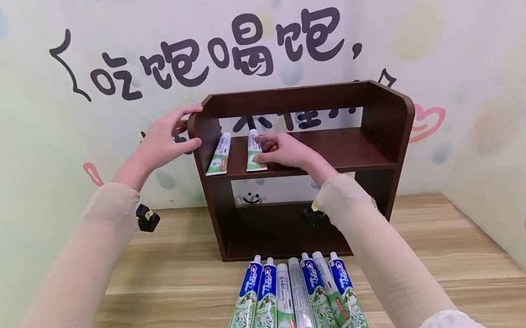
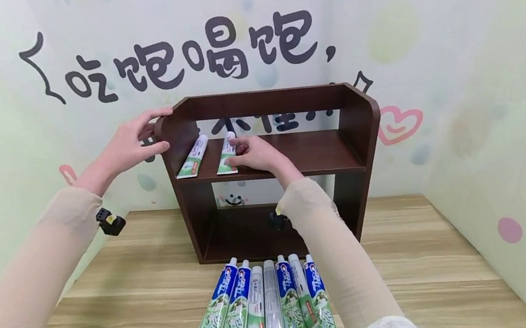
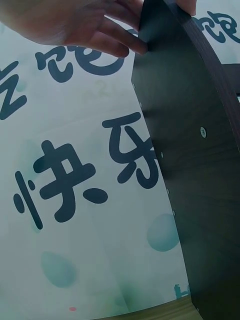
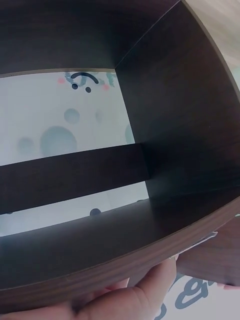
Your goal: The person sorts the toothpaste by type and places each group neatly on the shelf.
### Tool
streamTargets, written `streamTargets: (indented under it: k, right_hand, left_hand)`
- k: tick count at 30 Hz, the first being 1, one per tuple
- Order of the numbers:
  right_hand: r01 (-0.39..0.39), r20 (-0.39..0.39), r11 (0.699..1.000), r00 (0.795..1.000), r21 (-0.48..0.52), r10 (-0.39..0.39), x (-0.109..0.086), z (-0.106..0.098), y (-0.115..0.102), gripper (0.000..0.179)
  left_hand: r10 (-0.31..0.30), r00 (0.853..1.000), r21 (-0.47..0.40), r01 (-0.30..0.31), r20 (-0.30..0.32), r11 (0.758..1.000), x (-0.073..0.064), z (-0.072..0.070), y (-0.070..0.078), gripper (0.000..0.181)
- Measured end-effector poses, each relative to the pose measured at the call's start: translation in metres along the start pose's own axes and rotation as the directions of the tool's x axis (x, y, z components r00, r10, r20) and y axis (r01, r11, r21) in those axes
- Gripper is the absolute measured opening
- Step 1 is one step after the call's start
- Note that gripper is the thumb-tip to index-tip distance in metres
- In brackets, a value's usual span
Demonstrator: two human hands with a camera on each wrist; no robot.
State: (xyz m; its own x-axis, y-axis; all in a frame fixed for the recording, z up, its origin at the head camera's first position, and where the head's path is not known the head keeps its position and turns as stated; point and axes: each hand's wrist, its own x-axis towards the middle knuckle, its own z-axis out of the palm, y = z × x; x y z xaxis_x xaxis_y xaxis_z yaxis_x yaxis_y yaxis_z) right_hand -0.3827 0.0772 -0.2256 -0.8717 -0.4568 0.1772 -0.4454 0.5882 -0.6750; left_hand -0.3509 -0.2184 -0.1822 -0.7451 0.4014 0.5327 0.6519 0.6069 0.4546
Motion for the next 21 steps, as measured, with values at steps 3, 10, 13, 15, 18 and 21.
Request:
streamTargets:
  k: [3,10,13,15,18,21]
  right_hand:
    - [0.000,-0.019,1.000,1.000,-0.026,-0.001,0.0001,0.0009,0.0008,0.065]
    - [0.011,-0.015,1.000,1.000,-0.026,-0.011,-0.0010,0.0003,0.0025,0.069]
    - [0.014,0.008,1.000,1.000,0.005,-0.014,-0.0027,-0.0010,0.0032,0.071]
    - [0.019,0.021,1.000,1.000,0.025,-0.019,-0.0036,-0.0019,0.0031,0.071]
    - [0.019,0.044,0.999,0.999,0.046,-0.021,-0.0045,-0.0030,0.0035,0.071]
    - [0.017,0.062,0.998,0.998,0.061,-0.021,-0.0053,-0.0036,0.0037,0.070]
  left_hand:
    - [0.001,1.000,0.005,-0.001,0.001,1.000,0.0002,0.0002,-0.0006,0.060]
    - [0.006,1.000,0.004,-0.006,-0.004,1.000,-0.0002,0.0001,-0.0011,0.060]
    - [0.005,1.000,0.005,-0.005,-0.006,1.000,-0.0003,0.0002,-0.0016,0.060]
    - [0.008,1.000,0.003,-0.008,-0.008,1.000,-0.0001,0.0001,-0.0017,0.060]
    - [0.009,1.000,0.003,-0.009,-0.008,1.000,0.0003,0.0002,-0.0017,0.060]
    - [0.002,1.000,0.006,-0.002,-0.005,1.000,0.0001,0.0000,-0.0012,0.060]
